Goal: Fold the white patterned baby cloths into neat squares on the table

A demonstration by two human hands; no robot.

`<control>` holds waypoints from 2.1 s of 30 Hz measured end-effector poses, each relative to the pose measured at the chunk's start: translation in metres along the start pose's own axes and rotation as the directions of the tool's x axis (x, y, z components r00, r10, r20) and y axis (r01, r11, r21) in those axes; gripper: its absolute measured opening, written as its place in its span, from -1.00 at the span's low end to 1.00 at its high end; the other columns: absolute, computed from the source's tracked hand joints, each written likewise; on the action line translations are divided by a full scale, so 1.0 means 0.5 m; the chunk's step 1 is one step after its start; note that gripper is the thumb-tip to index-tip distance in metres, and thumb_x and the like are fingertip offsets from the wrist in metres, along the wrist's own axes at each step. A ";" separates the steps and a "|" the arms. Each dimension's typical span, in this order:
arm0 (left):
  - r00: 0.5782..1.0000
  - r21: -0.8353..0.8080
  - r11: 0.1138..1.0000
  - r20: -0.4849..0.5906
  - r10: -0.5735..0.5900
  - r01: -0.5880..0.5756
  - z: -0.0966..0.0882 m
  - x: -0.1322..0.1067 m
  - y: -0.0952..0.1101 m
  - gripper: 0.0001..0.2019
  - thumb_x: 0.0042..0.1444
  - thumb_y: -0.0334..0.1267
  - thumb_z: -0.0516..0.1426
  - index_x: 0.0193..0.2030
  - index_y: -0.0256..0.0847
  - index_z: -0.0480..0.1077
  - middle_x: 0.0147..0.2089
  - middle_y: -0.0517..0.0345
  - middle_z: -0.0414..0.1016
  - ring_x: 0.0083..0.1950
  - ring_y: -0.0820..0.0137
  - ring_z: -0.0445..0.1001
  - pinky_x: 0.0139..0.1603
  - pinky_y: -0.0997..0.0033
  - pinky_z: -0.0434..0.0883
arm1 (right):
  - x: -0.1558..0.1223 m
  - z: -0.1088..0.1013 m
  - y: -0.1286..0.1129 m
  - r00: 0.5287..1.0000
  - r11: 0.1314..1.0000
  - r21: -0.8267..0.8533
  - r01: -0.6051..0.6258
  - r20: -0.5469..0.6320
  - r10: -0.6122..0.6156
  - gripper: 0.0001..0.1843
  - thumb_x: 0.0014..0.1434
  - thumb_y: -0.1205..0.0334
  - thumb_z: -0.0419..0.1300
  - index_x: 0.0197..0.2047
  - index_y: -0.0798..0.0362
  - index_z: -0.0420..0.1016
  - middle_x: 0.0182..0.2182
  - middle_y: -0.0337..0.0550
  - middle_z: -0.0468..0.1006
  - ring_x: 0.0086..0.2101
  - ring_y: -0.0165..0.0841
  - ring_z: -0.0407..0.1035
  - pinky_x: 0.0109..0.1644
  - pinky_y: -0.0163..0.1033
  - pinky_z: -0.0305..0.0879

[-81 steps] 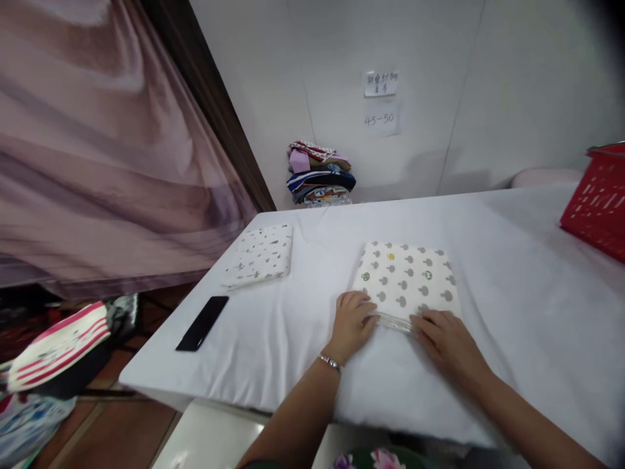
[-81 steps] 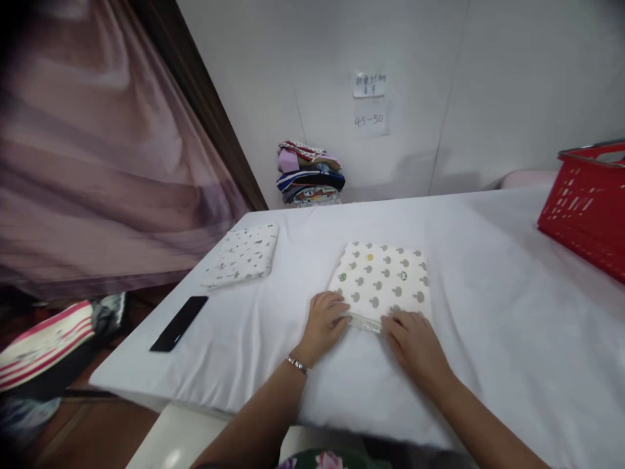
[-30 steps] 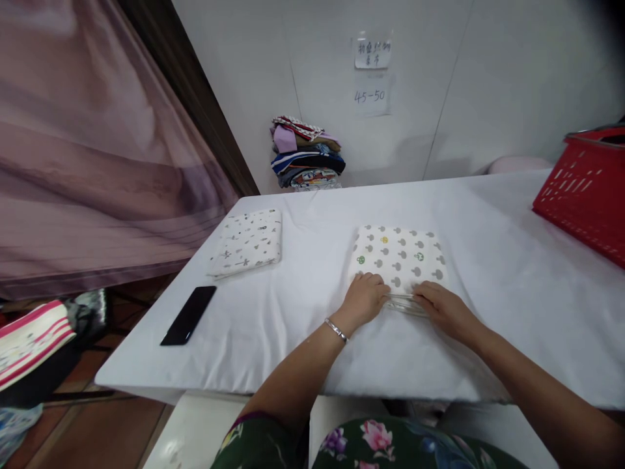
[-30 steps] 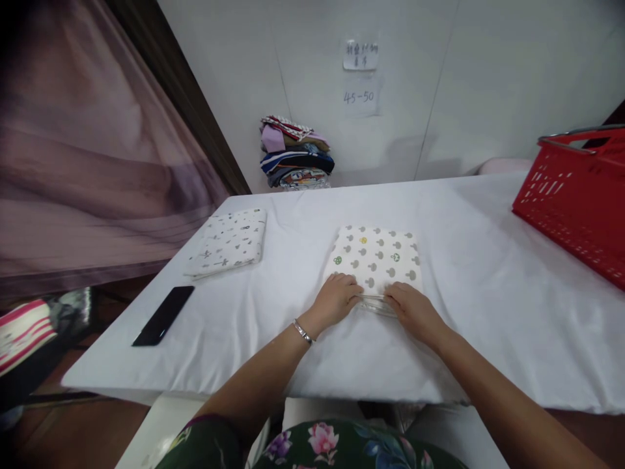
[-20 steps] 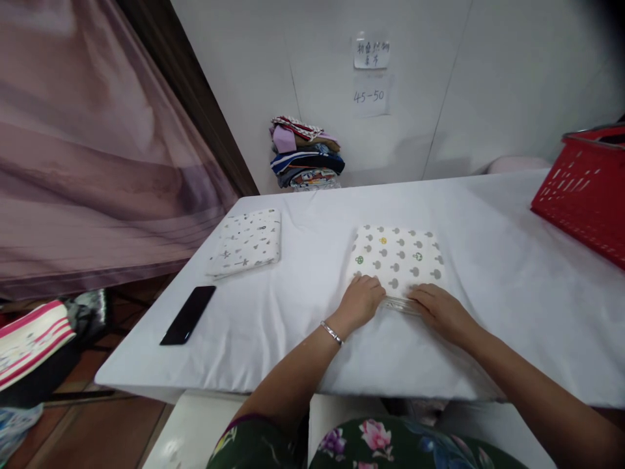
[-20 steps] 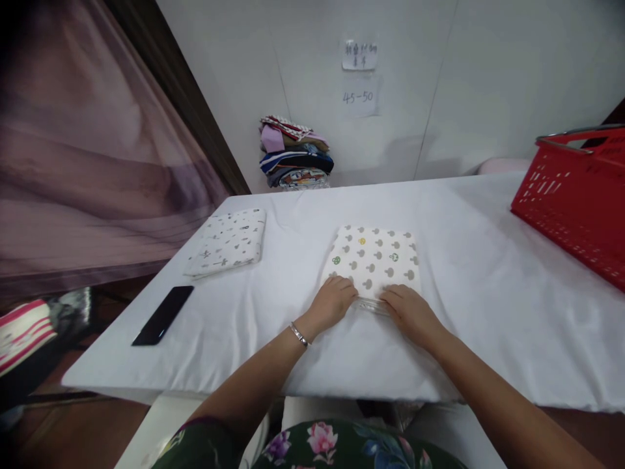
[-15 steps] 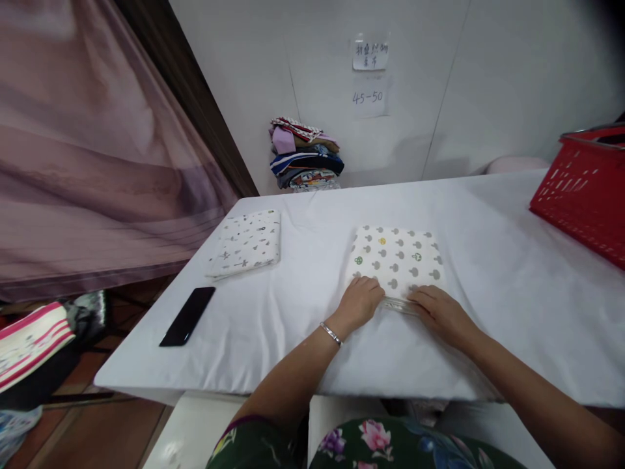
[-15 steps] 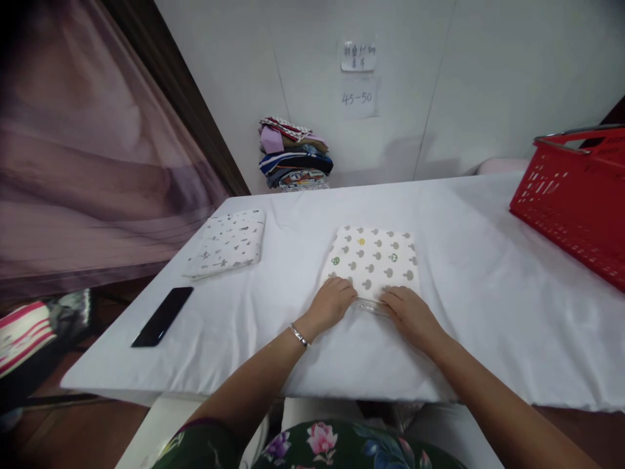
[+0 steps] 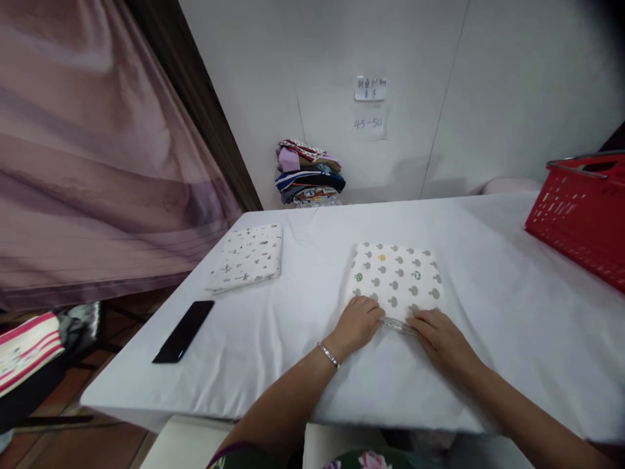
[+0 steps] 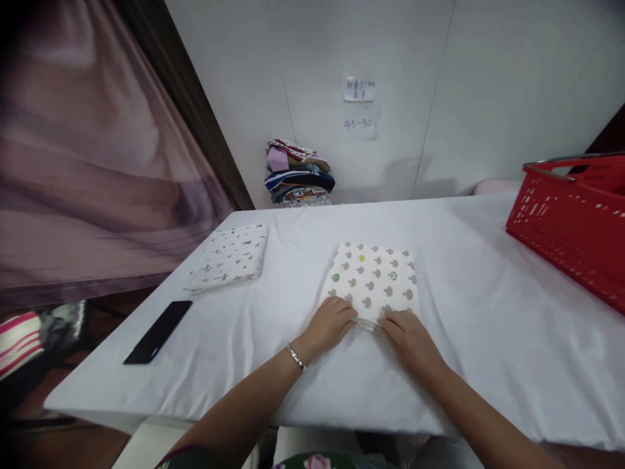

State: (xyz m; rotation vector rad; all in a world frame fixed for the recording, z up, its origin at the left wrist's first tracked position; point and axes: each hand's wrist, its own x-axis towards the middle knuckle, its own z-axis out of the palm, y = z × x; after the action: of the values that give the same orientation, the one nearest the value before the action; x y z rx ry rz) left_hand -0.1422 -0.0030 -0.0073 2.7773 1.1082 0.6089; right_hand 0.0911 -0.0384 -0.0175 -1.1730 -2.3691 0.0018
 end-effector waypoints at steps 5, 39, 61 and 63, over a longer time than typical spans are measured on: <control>0.999 0.001 1.000 -0.034 -0.014 0.014 0.013 -0.002 0.003 -0.90 0.19 -0.31 0.04 -0.22 -0.18 0.37 -0.24 0.12 0.40 -0.14 0.34 0.30 -0.10 0.30 0.23 | 0.029 -0.028 -0.001 0.994 0.988 0.117 -0.102 0.037 0.099 -0.69 0.27 0.23 -0.07 -0.08 -0.02 0.46 -0.16 -0.06 0.47 -0.15 -0.26 0.35 -0.12 -0.10 0.36; 0.916 -0.091 0.919 -0.092 -0.391 0.384 0.006 0.039 0.010 -0.60 0.22 -0.09 -0.06 0.16 -0.11 0.24 0.30 0.09 0.12 0.34 0.24 0.00 0.30 0.08 0.00 | 0.079 0.043 0.166 0.709 0.669 0.349 -0.656 -0.019 0.705 -0.28 0.12 -0.09 -0.01 0.24 0.19 0.16 0.25 0.08 0.08 0.22 -0.12 -0.03 0.24 -0.04 0.00; 0.525 -0.561 0.364 0.152 -0.837 0.744 0.017 0.031 0.006 -0.39 0.07 0.04 0.06 0.20 -0.26 0.12 -0.02 -0.01 0.45 -0.06 0.27 0.44 -0.03 0.34 0.32 | 0.050 0.004 0.215 0.742 0.709 0.235 -0.665 0.103 0.662 -0.24 0.00 0.02 0.06 0.27 0.09 0.12 0.20 -0.06 0.22 0.10 -0.10 0.21 0.12 -0.08 0.19; 0.516 -0.539 0.376 0.131 -0.847 0.754 0.018 0.050 0.002 -0.41 0.07 0.02 0.06 0.18 -0.26 0.15 0.00 -0.03 0.44 -0.04 0.25 0.43 0.00 0.32 0.31 | 0.057 0.009 0.209 0.697 0.670 0.201 -0.715 0.124 0.706 -0.21 0.03 -0.09 0.03 0.28 0.11 0.09 0.16 -0.02 0.27 0.03 -0.07 0.28 0.06 -0.06 0.25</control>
State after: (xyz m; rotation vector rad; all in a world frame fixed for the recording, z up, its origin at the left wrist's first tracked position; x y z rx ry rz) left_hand -0.1214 0.0139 -0.0072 1.4087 1.7790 0.8253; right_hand 0.1527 0.0497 -0.0315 -1.9005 -1.7082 0.5579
